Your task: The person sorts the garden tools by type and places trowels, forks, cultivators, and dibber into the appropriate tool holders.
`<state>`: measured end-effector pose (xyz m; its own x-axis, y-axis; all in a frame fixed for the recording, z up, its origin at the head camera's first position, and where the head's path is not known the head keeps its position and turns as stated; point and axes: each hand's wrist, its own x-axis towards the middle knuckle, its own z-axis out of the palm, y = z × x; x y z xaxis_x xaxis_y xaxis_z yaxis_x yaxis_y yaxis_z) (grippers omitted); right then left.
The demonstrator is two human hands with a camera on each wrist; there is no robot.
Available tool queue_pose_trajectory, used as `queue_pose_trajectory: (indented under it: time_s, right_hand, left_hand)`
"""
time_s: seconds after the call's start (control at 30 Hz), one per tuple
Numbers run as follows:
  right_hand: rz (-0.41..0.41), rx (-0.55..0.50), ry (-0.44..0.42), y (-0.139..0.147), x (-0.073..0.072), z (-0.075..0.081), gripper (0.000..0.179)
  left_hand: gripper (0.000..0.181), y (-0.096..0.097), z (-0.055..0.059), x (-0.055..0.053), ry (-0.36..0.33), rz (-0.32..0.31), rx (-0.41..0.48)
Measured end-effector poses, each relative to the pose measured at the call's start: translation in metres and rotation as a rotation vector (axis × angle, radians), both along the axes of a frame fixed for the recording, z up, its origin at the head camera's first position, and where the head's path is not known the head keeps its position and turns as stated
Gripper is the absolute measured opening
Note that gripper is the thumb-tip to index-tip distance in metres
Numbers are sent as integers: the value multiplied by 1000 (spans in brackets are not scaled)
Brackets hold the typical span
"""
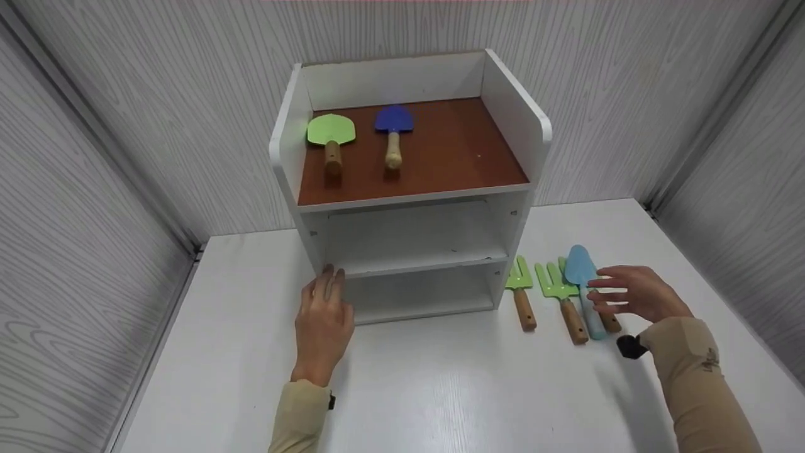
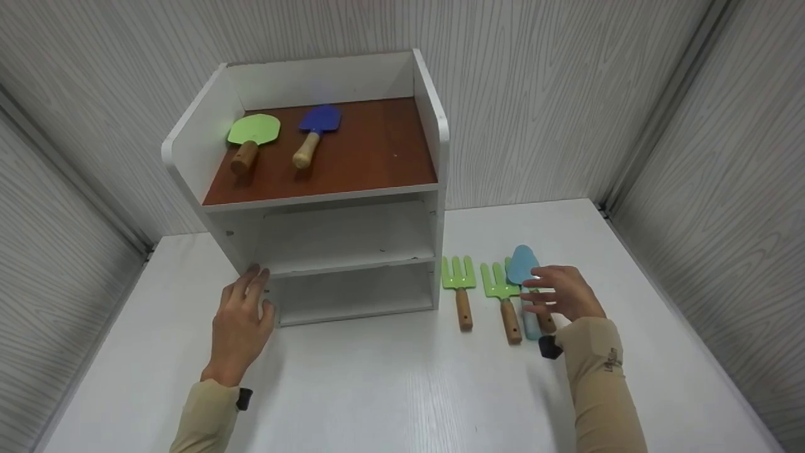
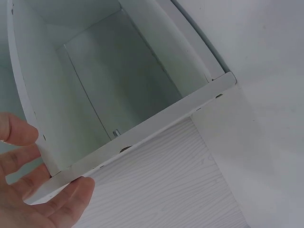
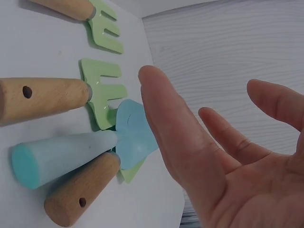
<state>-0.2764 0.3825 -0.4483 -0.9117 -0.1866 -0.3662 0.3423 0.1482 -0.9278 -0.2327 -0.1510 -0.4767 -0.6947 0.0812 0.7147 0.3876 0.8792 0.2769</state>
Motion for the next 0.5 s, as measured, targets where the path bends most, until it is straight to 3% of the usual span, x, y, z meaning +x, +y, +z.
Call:
queue_pose_trajectory:
  time_s: [0.23,0.5]
  right_hand:
    - [-26,57,-46,3,-1,-7,62]
    - [-50,67,-121,8,-1,-10,50]
  left_hand:
    - [46,0,0,2,7,7,-10]
    - [46,2,0,0,13,0,1]
